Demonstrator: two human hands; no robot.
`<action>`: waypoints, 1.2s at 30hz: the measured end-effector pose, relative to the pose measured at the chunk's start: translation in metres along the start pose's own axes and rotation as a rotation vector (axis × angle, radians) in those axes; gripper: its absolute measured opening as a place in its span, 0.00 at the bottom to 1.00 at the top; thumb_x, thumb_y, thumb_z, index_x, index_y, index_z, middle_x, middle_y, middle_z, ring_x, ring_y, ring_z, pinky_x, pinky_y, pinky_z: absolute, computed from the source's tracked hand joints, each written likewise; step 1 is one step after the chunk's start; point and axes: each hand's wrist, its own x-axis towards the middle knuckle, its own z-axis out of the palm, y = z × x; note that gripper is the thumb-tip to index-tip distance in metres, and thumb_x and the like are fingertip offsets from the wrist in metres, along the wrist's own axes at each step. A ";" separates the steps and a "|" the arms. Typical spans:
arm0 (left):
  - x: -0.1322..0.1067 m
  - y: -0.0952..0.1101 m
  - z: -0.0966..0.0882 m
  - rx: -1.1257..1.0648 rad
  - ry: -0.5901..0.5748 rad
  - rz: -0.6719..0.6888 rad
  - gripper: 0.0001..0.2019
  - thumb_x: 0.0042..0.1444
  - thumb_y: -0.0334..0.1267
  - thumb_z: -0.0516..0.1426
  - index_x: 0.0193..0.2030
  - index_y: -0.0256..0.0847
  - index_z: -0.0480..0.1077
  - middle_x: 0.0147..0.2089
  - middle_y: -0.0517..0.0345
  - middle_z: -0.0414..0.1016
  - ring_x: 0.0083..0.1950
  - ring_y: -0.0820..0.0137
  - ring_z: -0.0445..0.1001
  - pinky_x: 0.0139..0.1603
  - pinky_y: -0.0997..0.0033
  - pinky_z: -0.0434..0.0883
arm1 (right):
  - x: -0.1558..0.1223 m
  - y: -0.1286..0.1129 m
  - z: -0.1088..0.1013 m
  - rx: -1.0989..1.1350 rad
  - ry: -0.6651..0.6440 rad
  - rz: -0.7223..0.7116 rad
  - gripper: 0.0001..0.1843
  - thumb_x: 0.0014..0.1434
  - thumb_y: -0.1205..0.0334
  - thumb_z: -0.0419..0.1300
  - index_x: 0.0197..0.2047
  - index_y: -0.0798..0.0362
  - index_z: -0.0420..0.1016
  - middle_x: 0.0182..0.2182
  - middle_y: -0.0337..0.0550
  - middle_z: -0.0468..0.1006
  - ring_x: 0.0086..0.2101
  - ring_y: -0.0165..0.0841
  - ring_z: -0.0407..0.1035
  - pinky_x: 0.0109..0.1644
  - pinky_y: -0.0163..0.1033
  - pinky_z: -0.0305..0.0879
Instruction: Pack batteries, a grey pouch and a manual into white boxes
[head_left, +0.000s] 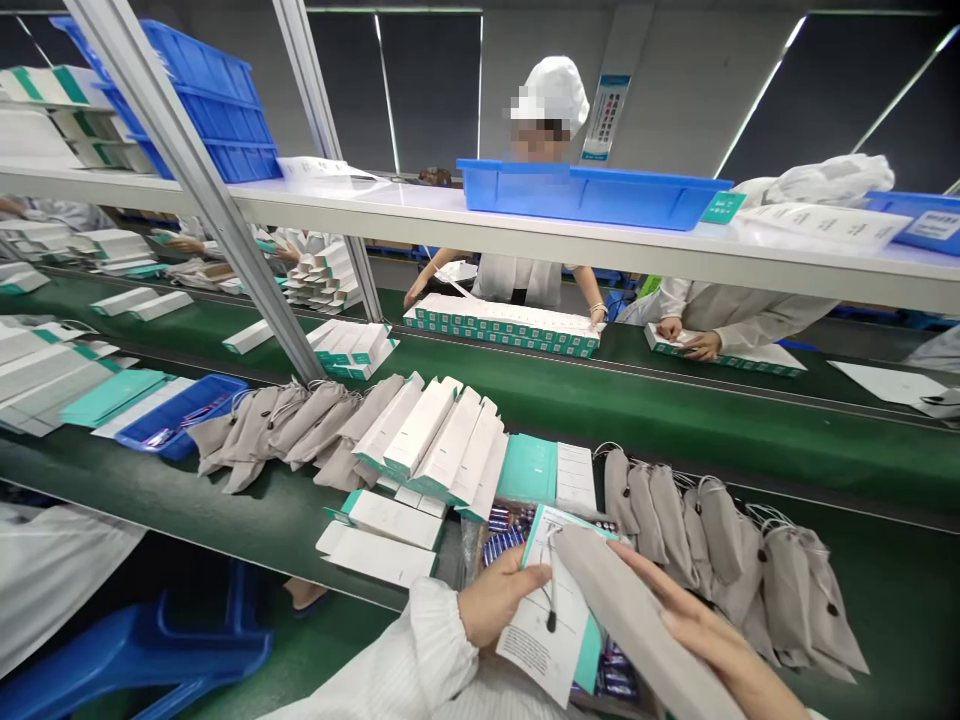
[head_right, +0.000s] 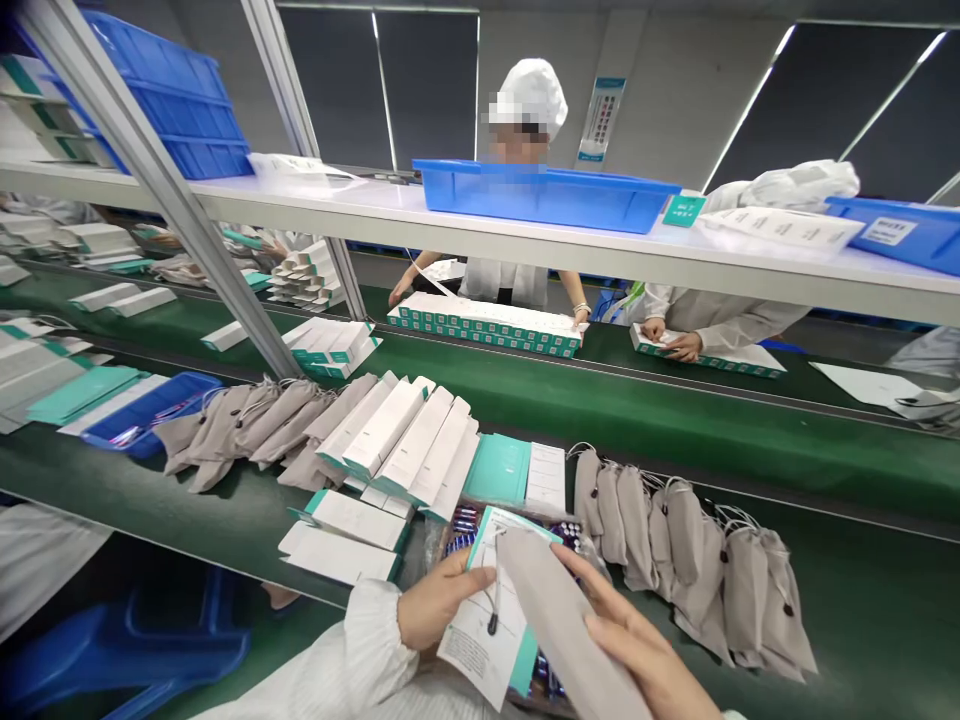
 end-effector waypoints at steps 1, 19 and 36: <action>-0.002 -0.001 0.003 -0.025 0.015 0.023 0.23 0.43 0.51 0.65 0.40 0.36 0.73 0.32 0.57 0.76 0.32 0.70 0.72 0.35 0.74 0.65 | 0.002 0.004 0.006 0.040 0.005 0.022 0.38 0.51 0.45 0.62 0.64 0.38 0.56 0.65 0.39 0.56 0.58 0.46 0.59 0.59 0.48 0.59; 0.010 0.072 -0.030 0.406 -0.216 0.124 0.23 0.46 0.53 0.63 0.40 0.34 0.76 0.37 0.51 0.79 0.41 0.61 0.75 0.46 0.62 0.70 | -0.004 -0.033 0.036 0.047 -0.510 0.074 0.28 0.50 0.52 0.62 0.56 0.40 0.69 0.59 0.36 0.67 0.59 0.44 0.58 0.63 0.46 0.51; -0.026 0.032 0.016 0.119 0.130 0.239 0.16 0.52 0.38 0.56 0.48 0.38 0.73 0.50 0.52 0.76 0.53 0.60 0.70 0.56 0.61 0.65 | 0.036 0.027 0.052 -0.267 0.083 -0.242 0.46 0.57 0.42 0.55 0.68 0.46 0.35 0.65 0.48 0.53 0.61 0.37 0.53 0.62 0.42 0.55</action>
